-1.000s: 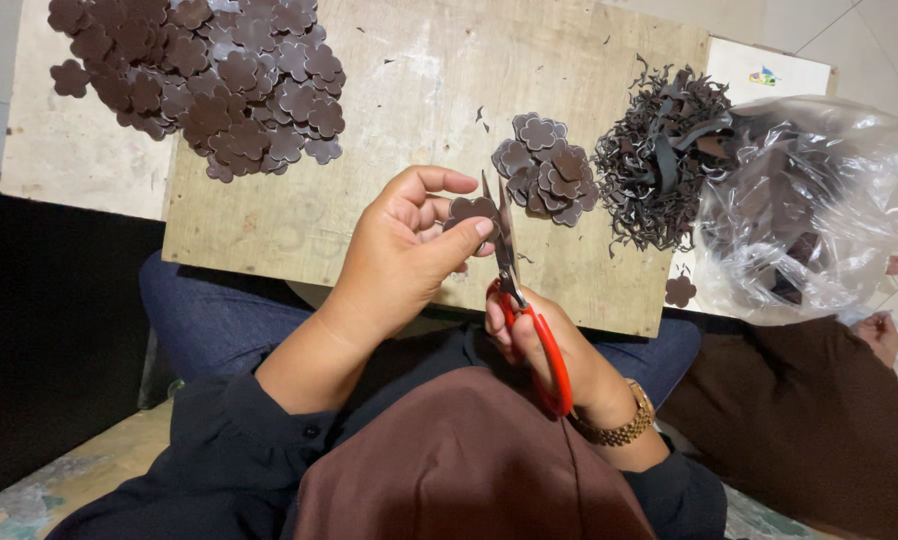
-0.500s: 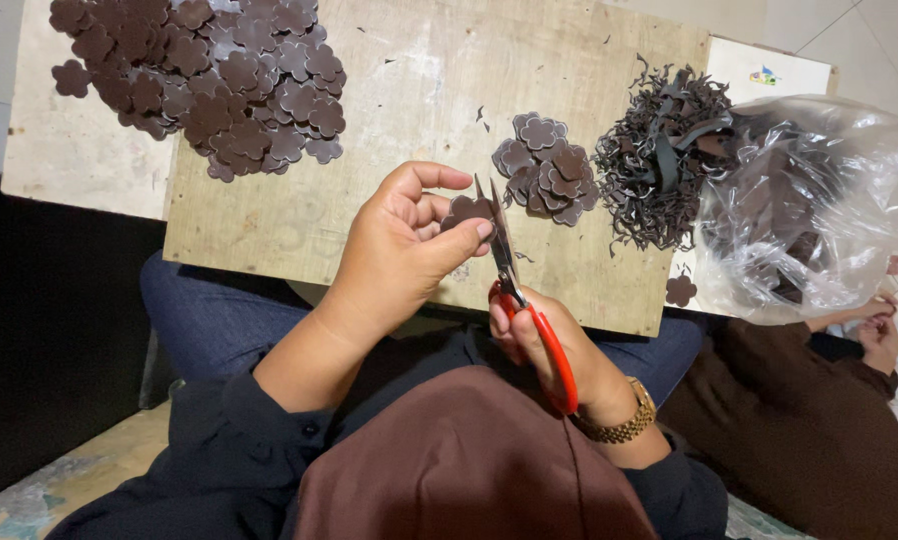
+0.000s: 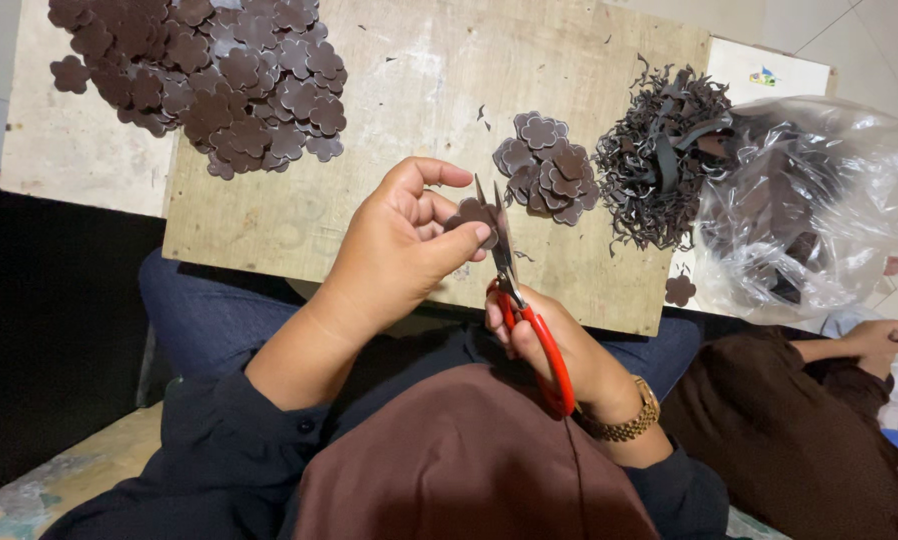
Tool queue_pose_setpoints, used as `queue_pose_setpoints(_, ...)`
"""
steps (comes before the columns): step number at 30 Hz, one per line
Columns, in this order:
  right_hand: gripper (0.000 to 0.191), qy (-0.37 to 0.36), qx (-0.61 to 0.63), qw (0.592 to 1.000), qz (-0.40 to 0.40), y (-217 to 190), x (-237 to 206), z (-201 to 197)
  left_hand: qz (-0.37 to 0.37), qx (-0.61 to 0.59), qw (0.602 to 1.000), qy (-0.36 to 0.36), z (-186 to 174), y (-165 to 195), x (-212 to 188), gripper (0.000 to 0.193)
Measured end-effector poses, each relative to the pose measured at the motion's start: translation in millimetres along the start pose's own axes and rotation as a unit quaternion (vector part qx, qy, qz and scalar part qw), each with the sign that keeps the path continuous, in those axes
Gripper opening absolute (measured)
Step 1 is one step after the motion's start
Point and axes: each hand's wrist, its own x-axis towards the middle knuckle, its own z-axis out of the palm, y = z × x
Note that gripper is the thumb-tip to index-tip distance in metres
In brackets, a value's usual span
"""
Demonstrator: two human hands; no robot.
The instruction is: The person uses red-handled scissors to trim the edges of dark brown flower-shaped fabric pieces. They hold each piece in the left hand and carefully cut around the perimeter with the right hand, then place the finished piece onto a growing pile on the wooden board.
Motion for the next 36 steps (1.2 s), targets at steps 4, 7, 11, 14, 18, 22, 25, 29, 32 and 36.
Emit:
queue_pose_setpoints(4, 0.066, -0.005, -0.009, 1.000, -0.003, 1, 0, -2, 0.012, -0.001, 1.000, 0.003, 0, 2, 1, 0.045)
queue_pose_setpoints(7, 0.066, -0.003, -0.005, 1.000, -0.004, 5, -1, -3, 0.026, -0.013, 1.000, 0.000, -3, -1, 1, 0.045)
queue_pose_setpoints(11, 0.064, 0.007, 0.015, 1.000, 0.005, 10, -2, -3, 0.034, -0.031, 0.999, -0.007, -4, -4, 2, 0.046)
queue_pose_setpoints(14, 0.061, 0.016, 0.018, 1.000, 0.013, 12, -2, -2, 0.026, -0.030, 0.999, -0.001, -5, -6, 2, 0.047)
queue_pose_setpoints(18, 0.058, 0.022, 0.016, 0.999, 0.020, 13, -3, 0, 0.029, -0.032, 0.999, 0.000, -7, -9, 2, 0.046)
queue_pose_setpoints(22, 0.059, 0.024, 0.028, 0.999, 0.034, 13, -2, 1, 0.042, -0.069, 0.997, -0.001, -8, -11, 3, 0.046)
queue_pose_setpoints(25, 0.061, 0.021, 0.040, 0.998, 0.039, 11, -2, 2, 0.043, -0.070, 0.997, -0.003, -8, -11, 3, 0.045)
queue_pose_setpoints(29, 0.067, -0.003, 0.039, 0.999, 0.024, 6, -1, 0, 0.046, -0.020, 0.999, -0.008, -8, -8, 2, 0.045)
queue_pose_setpoints(32, 0.070, -0.024, 0.048, 0.999, 0.009, 4, 1, 0, 0.046, -0.033, 0.998, -0.012, -6, -9, 3, 0.045)
queue_pose_setpoints(36, 0.068, -0.004, 0.061, 0.998, 0.012, 6, -1, 3, 0.042, -0.036, 0.998, -0.005, -7, -11, 3, 0.043)
